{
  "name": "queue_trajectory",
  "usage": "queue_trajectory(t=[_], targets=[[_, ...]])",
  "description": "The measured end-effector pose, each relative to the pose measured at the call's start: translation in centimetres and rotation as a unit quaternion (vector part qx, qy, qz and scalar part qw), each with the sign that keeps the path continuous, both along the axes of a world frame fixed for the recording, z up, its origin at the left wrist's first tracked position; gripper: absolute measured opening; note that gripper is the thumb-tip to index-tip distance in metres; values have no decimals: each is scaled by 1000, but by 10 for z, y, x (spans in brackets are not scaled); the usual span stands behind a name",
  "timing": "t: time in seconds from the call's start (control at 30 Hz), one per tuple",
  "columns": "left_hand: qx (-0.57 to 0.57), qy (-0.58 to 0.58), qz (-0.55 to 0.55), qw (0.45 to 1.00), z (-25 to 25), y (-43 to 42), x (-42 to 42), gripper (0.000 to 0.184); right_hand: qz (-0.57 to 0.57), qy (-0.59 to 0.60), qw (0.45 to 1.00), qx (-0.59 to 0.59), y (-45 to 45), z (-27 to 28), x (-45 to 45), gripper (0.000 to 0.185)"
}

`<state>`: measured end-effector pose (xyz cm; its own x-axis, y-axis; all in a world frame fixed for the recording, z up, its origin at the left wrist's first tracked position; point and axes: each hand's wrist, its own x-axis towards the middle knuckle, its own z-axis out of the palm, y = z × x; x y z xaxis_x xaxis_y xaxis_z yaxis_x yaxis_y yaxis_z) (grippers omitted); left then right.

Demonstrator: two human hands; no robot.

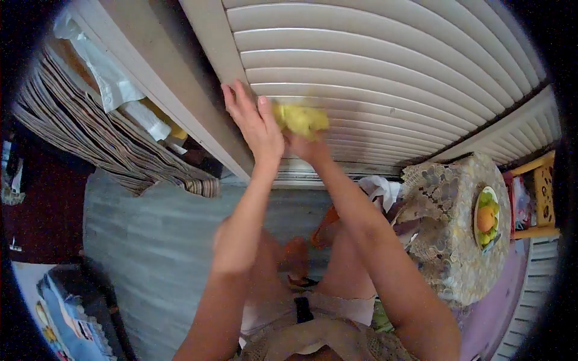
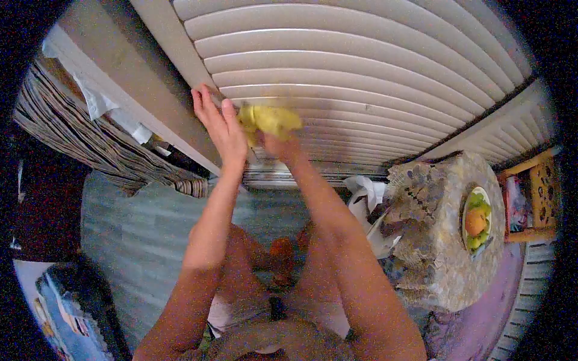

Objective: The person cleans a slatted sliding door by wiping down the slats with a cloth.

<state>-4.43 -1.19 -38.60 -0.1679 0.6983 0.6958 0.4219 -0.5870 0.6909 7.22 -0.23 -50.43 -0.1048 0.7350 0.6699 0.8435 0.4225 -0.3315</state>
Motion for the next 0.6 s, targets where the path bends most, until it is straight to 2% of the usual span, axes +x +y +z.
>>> queue_trajectory(t=[0.03,0.17,0.2,0.27,0.33,0.4,0.47,0.5,0.57,0.6], targets=[[-1,0,-5,1000,0,0,-1,52,29,98,994,-25,-8,-12,0,38],[0,0,-7,1000,1,-2,0,51,58,179,981,-41,-9,-16,10,35],[-1,-2,-9,1000,0,-2,1,51,-21,76,995,56,-4,-9,14,32],[-6,5,-6,1000,0,-1,2,55,-101,-34,983,152,-3,4,22,29],[-5,8,-2,1000,0,-1,4,55,-167,-67,983,-47,-18,54,22,25],[-4,13,3,1000,0,-2,3,56,-196,-81,977,-29,-4,0,35,26],[-8,20,-6,1000,0,-1,0,56,-129,-142,977,89,-8,-25,42,29],[-7,20,-8,1000,-1,-1,0,56,-131,-142,977,90,-8,-38,44,29],[3,28,1,1000,-2,0,0,55,-112,9,991,-72,-8,-56,49,33],[3,27,-2,1000,-1,0,0,55,-115,9,991,-72,-8,-51,51,33]])
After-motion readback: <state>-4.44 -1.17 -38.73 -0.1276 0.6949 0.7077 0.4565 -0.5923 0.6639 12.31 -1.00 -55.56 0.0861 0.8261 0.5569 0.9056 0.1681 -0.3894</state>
